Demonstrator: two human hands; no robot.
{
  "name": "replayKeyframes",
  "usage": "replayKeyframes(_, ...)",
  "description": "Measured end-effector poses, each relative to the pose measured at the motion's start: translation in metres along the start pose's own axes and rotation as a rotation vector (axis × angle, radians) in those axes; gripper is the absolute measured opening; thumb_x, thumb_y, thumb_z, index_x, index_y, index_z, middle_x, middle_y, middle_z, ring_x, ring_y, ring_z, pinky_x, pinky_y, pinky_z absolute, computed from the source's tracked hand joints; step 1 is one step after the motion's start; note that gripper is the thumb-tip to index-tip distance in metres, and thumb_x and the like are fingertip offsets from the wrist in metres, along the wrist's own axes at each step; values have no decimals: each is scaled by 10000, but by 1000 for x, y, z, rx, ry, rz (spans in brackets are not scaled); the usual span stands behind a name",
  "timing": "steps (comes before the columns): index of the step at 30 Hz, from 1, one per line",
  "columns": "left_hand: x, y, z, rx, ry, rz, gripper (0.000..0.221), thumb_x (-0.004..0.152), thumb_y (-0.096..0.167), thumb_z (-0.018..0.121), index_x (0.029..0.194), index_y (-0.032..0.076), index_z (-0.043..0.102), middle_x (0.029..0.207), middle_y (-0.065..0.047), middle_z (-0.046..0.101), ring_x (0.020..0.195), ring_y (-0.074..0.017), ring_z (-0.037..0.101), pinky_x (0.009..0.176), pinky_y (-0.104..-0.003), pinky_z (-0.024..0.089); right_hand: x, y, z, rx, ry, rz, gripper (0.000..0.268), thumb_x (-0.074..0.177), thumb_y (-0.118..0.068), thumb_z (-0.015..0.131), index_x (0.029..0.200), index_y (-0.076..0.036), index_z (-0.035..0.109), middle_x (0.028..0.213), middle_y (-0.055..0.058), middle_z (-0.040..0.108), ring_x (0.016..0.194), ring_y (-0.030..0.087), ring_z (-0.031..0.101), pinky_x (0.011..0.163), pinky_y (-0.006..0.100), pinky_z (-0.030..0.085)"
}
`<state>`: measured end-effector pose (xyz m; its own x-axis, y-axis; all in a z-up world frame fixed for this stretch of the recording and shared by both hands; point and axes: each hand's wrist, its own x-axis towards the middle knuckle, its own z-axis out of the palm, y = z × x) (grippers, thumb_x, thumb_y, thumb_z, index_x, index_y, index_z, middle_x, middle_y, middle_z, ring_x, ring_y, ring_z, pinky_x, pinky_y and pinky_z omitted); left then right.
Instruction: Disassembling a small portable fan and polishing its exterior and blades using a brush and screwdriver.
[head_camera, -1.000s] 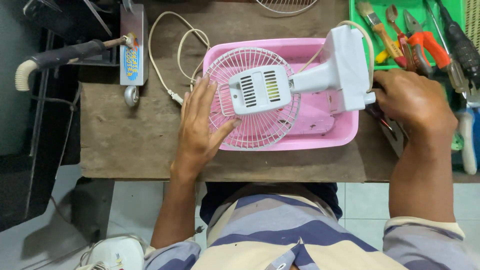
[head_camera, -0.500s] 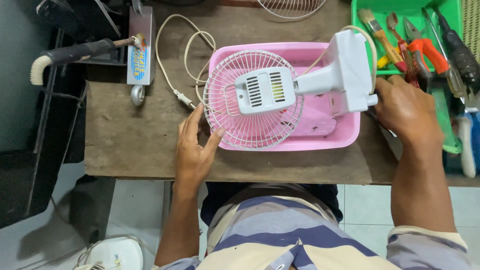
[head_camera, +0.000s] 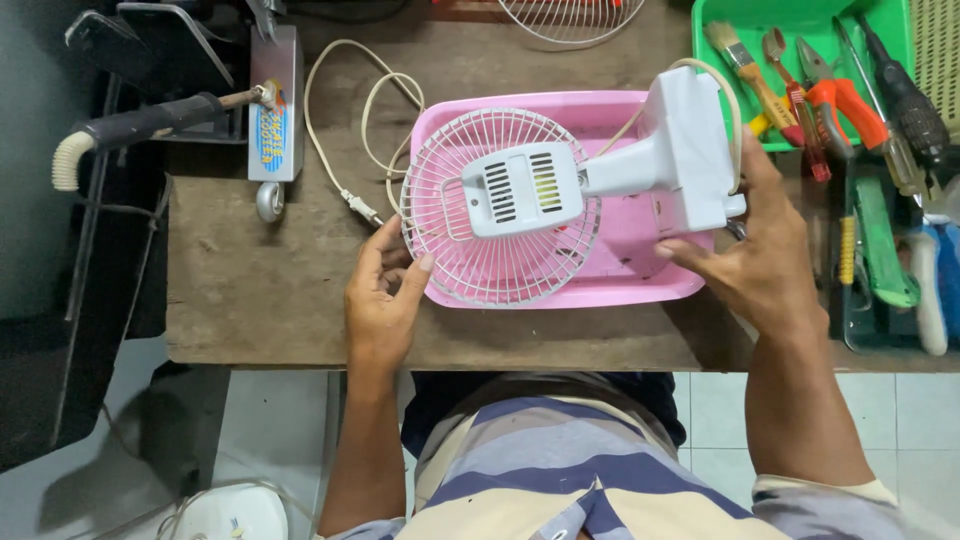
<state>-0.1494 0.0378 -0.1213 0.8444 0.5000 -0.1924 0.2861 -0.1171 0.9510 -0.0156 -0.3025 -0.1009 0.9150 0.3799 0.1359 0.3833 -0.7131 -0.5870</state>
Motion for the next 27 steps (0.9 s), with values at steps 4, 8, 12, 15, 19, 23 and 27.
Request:
replayKeyframes(4,-1,5,-1,29,13,24,579,919,240,699,1446,62,541,1380,-103,665,1157,-151,656,915,-243,559,0,-8,10,40,87,26,1011,808,-287,891,1624,-71,334,1523,246,563,1285,371,595,1003,458,476)
replayKeyframes(8,-1,6,0,-11,3,42,580,925,222,686,1456,54,523,1369,-112,664,1201,-186,646,981,-280,545,-4,4,18,-58,164,28,975,858,-283,911,1653,-83,383,1134,216,686,886,321,635,795,425,534)
replayKeyframes(12,-2,7,1,-42,6,56,564,932,189,678,1457,66,516,1389,-116,655,1237,-189,630,996,-280,538,-2,12,21,-97,225,-67,938,903,-286,932,1634,-7,414,1034,184,698,784,274,632,705,393,551)
replayKeyframes(15,-5,15,-1,-37,24,54,559,925,218,689,1440,76,525,1415,-164,630,1256,-215,631,1026,-301,532,0,6,17,-50,237,-112,896,938,-229,921,1628,24,407,1061,220,703,795,257,636,671,369,574)
replayKeyframes(19,-8,23,-6,-22,42,100,524,938,192,687,1428,88,534,1391,-140,648,1220,-204,637,1035,-315,525,7,2,14,-38,263,-141,878,932,-234,911,1606,48,423,1209,234,736,901,275,702,761,383,591)
replayKeyframes(23,-11,43,-13,-79,73,307,484,1019,203,602,1455,39,473,1394,-188,635,1235,-224,622,1100,-344,503,16,-5,10,196,250,-19,799,917,-139,853,1579,16,434,1259,187,655,994,220,614,839,336,544)
replayKeyframes(27,-17,72,-16,-184,35,539,511,1130,257,489,1564,41,327,1510,-261,564,1384,-313,599,1109,-426,568,32,-7,12,680,241,-150,690,992,-45,721,1558,69,343,1542,238,448,1392,308,486,1163,406,459)
